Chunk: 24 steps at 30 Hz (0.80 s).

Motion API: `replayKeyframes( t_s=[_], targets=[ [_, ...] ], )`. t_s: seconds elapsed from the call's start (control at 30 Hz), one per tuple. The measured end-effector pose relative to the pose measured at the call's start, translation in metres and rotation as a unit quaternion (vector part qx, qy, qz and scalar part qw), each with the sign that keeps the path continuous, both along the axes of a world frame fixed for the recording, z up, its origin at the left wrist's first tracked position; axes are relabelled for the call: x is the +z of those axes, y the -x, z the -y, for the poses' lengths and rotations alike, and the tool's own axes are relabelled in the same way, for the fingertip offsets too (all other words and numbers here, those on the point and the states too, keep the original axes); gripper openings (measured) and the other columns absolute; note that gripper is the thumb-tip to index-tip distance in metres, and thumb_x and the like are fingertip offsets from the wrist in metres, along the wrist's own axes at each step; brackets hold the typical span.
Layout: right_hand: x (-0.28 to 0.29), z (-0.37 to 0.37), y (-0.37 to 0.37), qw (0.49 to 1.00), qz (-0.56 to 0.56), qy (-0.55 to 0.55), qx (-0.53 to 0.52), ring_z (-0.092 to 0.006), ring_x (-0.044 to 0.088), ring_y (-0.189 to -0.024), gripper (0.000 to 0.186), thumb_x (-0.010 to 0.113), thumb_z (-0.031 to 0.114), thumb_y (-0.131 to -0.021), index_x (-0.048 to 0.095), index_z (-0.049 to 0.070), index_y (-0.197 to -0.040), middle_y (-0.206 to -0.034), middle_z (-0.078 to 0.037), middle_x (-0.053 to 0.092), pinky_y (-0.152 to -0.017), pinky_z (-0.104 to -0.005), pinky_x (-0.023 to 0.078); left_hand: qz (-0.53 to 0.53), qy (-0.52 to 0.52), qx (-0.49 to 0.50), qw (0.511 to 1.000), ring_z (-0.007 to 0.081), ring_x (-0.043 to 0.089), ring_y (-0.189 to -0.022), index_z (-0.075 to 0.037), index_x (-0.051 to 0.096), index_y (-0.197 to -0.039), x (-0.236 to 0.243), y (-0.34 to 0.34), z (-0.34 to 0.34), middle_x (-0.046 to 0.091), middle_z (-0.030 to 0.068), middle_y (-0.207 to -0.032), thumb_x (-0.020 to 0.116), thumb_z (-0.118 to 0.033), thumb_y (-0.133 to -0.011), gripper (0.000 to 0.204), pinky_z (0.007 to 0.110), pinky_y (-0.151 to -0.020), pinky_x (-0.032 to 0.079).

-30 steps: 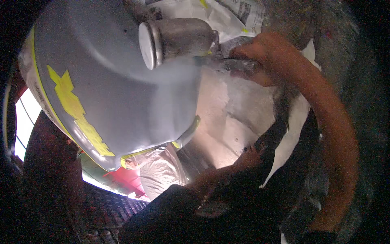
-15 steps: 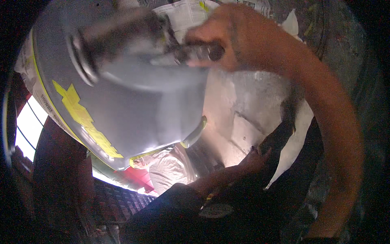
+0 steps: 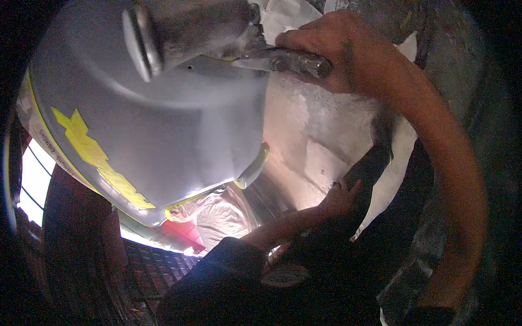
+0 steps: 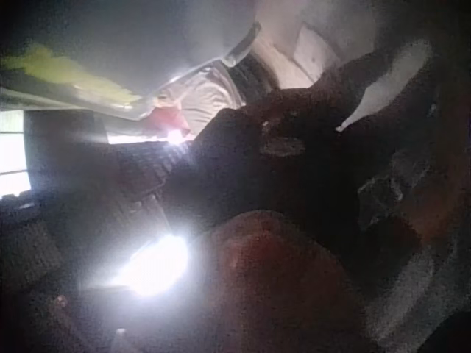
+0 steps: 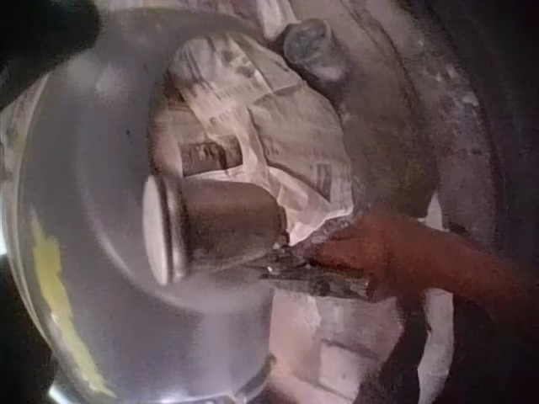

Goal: The person uses a spray gun to apply paint to a car body panel and then wipes the tool with a cloth.

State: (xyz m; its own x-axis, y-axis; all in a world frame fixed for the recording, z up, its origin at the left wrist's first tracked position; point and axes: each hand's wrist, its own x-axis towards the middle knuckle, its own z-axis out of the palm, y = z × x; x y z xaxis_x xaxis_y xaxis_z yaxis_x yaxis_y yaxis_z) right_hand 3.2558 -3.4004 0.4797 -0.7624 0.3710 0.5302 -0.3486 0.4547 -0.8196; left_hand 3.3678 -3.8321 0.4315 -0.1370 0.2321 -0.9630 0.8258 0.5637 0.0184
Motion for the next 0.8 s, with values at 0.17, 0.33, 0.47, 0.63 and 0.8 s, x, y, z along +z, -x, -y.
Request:
replayKeyframes(
  t_s=[0.17,0.33,0.47,0.63,0.8],
  targets=[
    [-0.012,0.018,-0.007,0.993,0.092,-0.034,0.071,-0.0353,0.071,-0.080,0.038,0.083,0.021,-0.079,0.072,0.009,-0.112,-0.086,-0.015,0.072,-0.074,-0.0457,0.055,0.024,-0.030,0.001,0.999,0.0572,0.057,-0.108,-0.013,0.019,-0.164,0.000,0.005,0.011,0.039,0.0489,-0.133,0.070,-0.051,-0.090,0.098,0.061,-0.086,0.054],
    [-0.045,0.033,-0.018,0.978,0.140,-0.082,0.128,-0.0343,0.071,-0.080,0.052,0.087,0.012,-0.071,0.069,0.007,-0.120,-0.091,-0.014,0.072,-0.076,-0.0436,0.056,-0.032,-0.081,-0.038,0.996,0.0540,0.057,-0.108,-0.015,0.015,-0.165,-0.007,-0.003,0.031,0.037,0.0454,-0.141,0.074,-0.048,-0.087,0.103,0.061,-0.086,0.054],
    [-0.036,0.039,-0.022,0.994,0.093,-0.036,0.036,-0.0382,0.070,-0.079,0.033,0.081,0.022,-0.079,0.073,0.012,-0.110,-0.083,-0.014,0.071,-0.075,-0.0478,0.055,-0.007,-0.025,-0.011,1.000,0.0549,0.056,-0.113,-0.015,0.013,-0.165,-0.004,0.000,0.022,0.035,0.0447,-0.143,0.074,-0.044,-0.087,0.103,0.061,-0.088,0.053],
    [-0.030,0.044,-0.008,0.999,-0.013,-0.009,-0.042,-0.0376,0.070,-0.079,0.035,0.082,0.024,-0.080,0.073,0.013,-0.111,-0.084,-0.013,0.071,-0.075,-0.0470,0.055,0.001,-0.025,0.001,1.000,0.0551,0.055,-0.115,-0.016,0.011,-0.165,-0.001,0.003,0.020,0.032,0.0447,-0.144,0.073,-0.038,-0.090,0.100,0.061,-0.090,0.052],
    [-0.011,0.065,-0.035,0.987,0.135,0.000,0.083,-0.0361,0.071,-0.078,0.031,0.083,0.027,-0.082,0.074,0.012,-0.107,-0.082,-0.013,0.071,-0.074,-0.0464,0.056,0.010,-0.012,0.005,1.000,0.0536,0.055,-0.114,-0.016,0.013,-0.165,0.003,0.005,0.014,0.036,0.0422,-0.139,0.071,-0.038,-0.092,0.095,0.061,-0.090,0.052]
  ],
)
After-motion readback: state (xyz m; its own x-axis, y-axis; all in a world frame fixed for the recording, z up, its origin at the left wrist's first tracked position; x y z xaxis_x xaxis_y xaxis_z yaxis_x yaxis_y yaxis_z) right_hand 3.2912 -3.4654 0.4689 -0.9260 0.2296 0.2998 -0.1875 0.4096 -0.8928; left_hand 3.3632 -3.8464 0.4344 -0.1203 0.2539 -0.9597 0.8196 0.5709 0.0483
